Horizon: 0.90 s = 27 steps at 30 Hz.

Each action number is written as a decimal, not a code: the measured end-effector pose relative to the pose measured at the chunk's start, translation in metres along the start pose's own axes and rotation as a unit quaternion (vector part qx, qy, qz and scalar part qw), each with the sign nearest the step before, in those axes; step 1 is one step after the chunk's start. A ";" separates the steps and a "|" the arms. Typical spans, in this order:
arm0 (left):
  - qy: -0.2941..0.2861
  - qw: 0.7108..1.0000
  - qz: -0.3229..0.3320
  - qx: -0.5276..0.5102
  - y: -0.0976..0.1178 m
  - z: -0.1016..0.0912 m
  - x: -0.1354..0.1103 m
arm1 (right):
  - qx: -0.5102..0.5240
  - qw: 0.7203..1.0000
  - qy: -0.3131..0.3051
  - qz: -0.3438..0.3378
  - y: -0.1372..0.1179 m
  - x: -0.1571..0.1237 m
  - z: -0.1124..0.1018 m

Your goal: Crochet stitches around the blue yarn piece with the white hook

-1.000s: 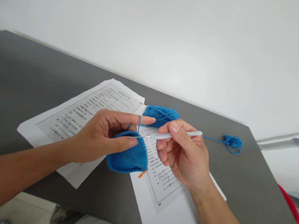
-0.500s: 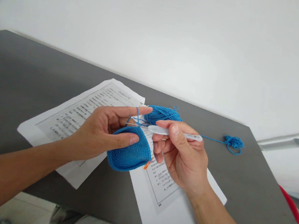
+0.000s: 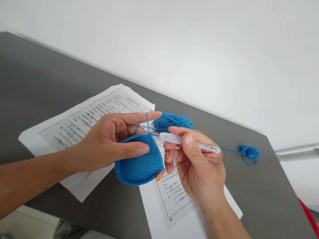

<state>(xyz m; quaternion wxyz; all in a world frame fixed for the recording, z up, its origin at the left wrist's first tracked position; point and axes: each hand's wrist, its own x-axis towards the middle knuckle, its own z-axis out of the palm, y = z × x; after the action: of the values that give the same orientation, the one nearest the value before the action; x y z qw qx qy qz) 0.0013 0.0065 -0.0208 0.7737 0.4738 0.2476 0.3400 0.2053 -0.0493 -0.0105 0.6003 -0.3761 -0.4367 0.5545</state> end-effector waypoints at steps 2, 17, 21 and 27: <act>-0.004 1.000 -0.004 -0.021 -0.001 -0.001 0.000 | -0.008 1.000 0.007 -0.003 -0.001 0.000 0.001; -0.038 0.993 -0.044 -0.104 -0.002 -0.001 0.002 | -0.102 0.993 0.010 -0.057 -0.008 -0.001 -0.003; -0.036 0.995 -0.044 -0.082 -0.002 0.000 0.003 | -0.142 0.985 -0.002 -0.103 -0.011 -0.003 -0.009; -0.013 0.999 -0.037 -0.030 -0.002 0.000 0.003 | -0.216 0.964 0.009 -0.153 -0.018 -0.010 -0.020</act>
<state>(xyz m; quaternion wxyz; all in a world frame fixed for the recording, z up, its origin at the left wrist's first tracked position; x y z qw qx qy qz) 0.0035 0.0083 -0.0230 0.8028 0.4451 0.2447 0.3124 0.2299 -0.0602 -0.0018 0.5864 -0.4306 -0.5929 0.3452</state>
